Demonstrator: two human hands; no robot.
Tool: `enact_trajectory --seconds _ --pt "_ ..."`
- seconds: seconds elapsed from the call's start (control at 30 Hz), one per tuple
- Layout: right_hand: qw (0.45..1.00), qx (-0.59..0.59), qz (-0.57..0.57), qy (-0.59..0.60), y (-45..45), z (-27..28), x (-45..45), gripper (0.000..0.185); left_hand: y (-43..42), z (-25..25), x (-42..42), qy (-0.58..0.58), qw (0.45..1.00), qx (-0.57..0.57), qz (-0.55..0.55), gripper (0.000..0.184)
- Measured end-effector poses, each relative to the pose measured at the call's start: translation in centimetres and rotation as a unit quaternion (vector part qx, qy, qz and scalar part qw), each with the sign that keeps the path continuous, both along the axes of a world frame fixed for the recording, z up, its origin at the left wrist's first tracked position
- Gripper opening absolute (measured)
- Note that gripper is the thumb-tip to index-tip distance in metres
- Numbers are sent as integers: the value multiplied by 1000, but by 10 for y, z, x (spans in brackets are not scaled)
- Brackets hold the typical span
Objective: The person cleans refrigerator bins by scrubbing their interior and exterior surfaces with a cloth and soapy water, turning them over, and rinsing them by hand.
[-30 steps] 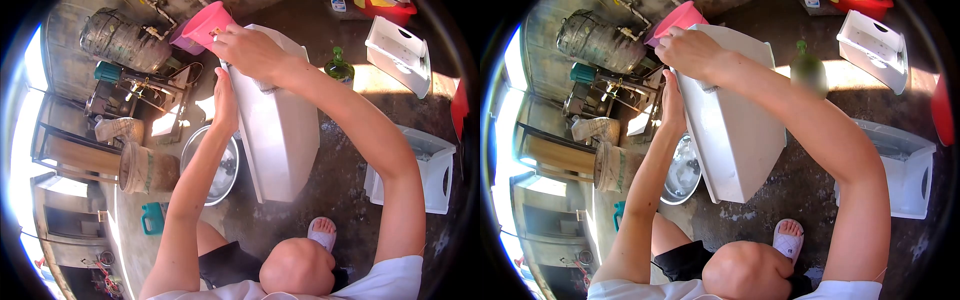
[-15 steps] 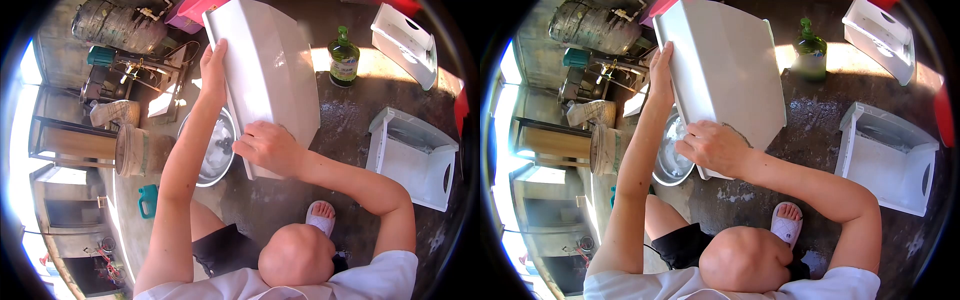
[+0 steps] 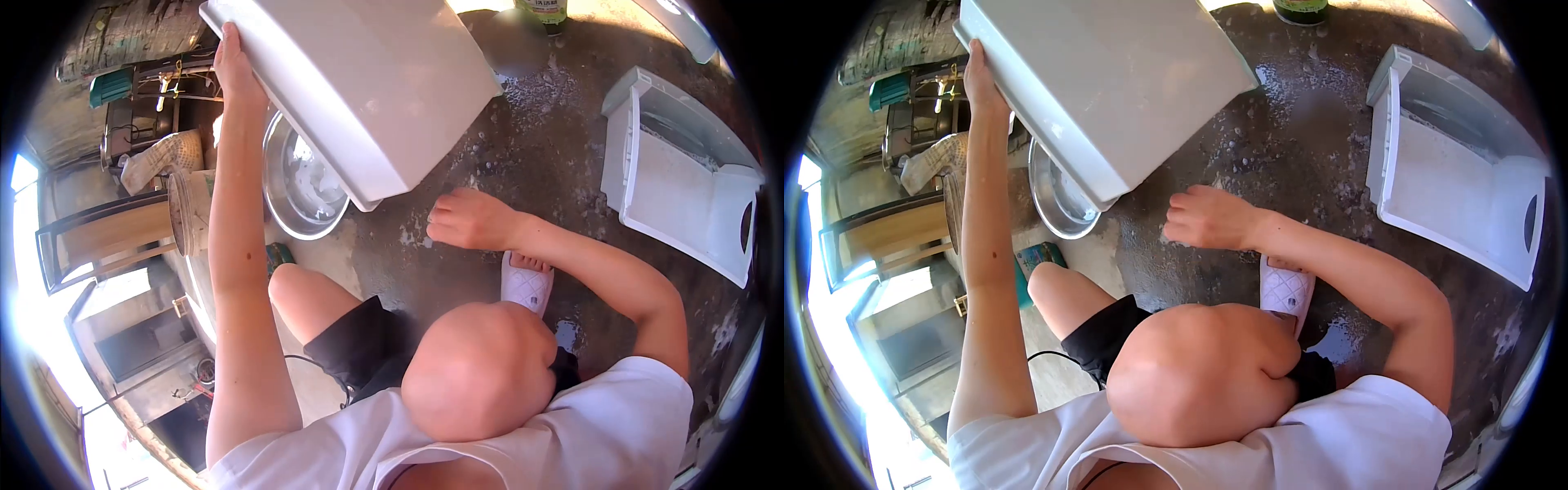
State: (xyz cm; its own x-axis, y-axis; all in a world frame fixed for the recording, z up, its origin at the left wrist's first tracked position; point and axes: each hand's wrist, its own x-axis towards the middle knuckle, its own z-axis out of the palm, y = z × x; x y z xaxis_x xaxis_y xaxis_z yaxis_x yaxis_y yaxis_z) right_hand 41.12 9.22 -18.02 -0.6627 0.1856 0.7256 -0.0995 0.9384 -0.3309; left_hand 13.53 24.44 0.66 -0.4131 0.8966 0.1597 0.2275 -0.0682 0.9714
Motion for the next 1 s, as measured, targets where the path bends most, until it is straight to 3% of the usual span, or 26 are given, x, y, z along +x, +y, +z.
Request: enact_trajectory --seconds 0.07,0.13,0.27,0.33,0.43,0.53,0.57,0.67,0.77,1.0 --pt "938 -316 -141 1 -5 -31 10 10 -1 -5 -18 -52 997 -19 49 43" --pt "777 -589 -204 88 0 -54 7 17 2 -15 -53 -85 995 -43 2 48" --pt "578 -742 -269 205 35 -81 -19 23 -3 -23 -73 -95 993 -66 30 49" --pt "542 -751 -298 230 54 -83 -38 21 -11 -17 -54 -80 991 -66 82 51" --pt "585 -664 -401 237 87 -92 -59 17 -21 -15 -37 -52 994 -49 78 51" --pt "724 -523 -438 96 102 -116 -71 13 -23 -17 -34 -48 995 -41 72 52" --pt "751 -476 -435 141 94 -125 -74 11 -23 -18 -34 -44 995 -40 79 51" --pt "824 -397 -395 89 85 -118 -64 15 -28 -21 -28 -44 996 -26 77 51" --pt "856 -357 -349 134 61 -90 -56 18 -23 -19 -23 -39 997 -8 62 50" --pt "870 -410 -204 182 20 -12 -37 22 -8 -17 -23 -67 996 14 62 47"
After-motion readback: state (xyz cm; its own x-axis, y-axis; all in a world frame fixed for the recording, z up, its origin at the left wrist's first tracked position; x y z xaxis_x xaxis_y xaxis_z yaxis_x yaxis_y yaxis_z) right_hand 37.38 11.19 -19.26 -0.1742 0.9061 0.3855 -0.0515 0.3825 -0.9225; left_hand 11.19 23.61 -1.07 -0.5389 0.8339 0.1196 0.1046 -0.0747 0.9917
